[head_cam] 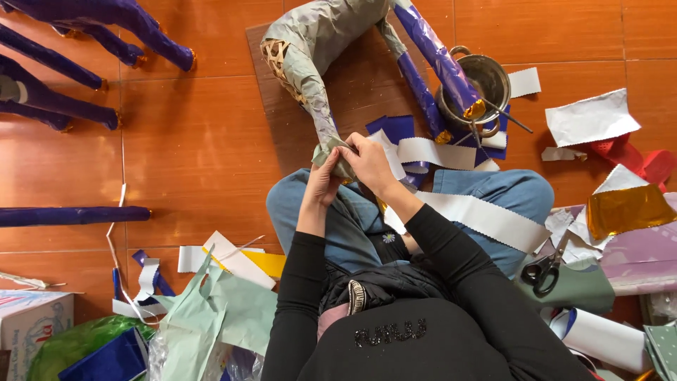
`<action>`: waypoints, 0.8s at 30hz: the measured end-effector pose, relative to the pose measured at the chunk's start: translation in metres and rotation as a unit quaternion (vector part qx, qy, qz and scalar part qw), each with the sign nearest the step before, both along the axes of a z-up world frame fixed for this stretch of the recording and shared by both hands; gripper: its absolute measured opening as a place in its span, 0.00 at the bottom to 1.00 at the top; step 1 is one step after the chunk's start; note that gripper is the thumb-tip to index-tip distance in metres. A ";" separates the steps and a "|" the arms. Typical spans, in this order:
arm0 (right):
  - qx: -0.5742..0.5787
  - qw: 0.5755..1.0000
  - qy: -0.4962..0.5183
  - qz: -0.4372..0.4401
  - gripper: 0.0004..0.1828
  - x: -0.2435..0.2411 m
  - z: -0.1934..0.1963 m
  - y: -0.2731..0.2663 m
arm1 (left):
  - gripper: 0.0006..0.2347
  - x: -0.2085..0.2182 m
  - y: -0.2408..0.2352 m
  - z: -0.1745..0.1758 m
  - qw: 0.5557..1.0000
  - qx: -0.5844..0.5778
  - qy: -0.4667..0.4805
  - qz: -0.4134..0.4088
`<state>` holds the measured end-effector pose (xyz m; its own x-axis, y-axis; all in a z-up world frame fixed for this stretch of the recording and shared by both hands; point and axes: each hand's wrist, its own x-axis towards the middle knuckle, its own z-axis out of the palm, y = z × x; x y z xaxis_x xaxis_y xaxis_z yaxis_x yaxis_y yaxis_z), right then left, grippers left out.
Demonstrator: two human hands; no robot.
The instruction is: The person is wrapping a bamboo giraffe structure with colored paper and foil strips, applying glue to the frame first.
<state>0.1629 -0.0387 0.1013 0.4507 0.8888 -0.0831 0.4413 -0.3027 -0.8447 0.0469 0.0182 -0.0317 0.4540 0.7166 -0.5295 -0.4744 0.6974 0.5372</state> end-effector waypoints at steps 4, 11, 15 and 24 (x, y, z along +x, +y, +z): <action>-0.060 0.995 0.075 -0.013 0.06 0.013 -0.003 0.006 | 0.21 0.000 0.006 0.000 0.999 0.020 -0.024 -0.039; -0.081 0.986 0.142 0.022 0.05 0.024 -0.009 0.011 | 0.27 0.008 0.004 -0.011 0.994 0.057 -0.032 -0.091; -0.092 0.989 0.111 0.027 0.02 0.033 -0.002 0.012 | 0.26 0.007 0.004 0.003 0.993 0.022 -0.015 -0.119; -0.211 0.898 0.385 0.023 0.50 0.046 -0.013 -0.064 | 0.29 0.009 -0.004 0.041 0.995 0.011 -0.025 -0.097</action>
<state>0.2087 -0.1031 0.0878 0.0787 0.7219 -0.6875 -0.2040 -0.6634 -0.7199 0.0555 0.0139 0.0089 0.6106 0.6238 -0.4880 -0.3584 0.7671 0.5321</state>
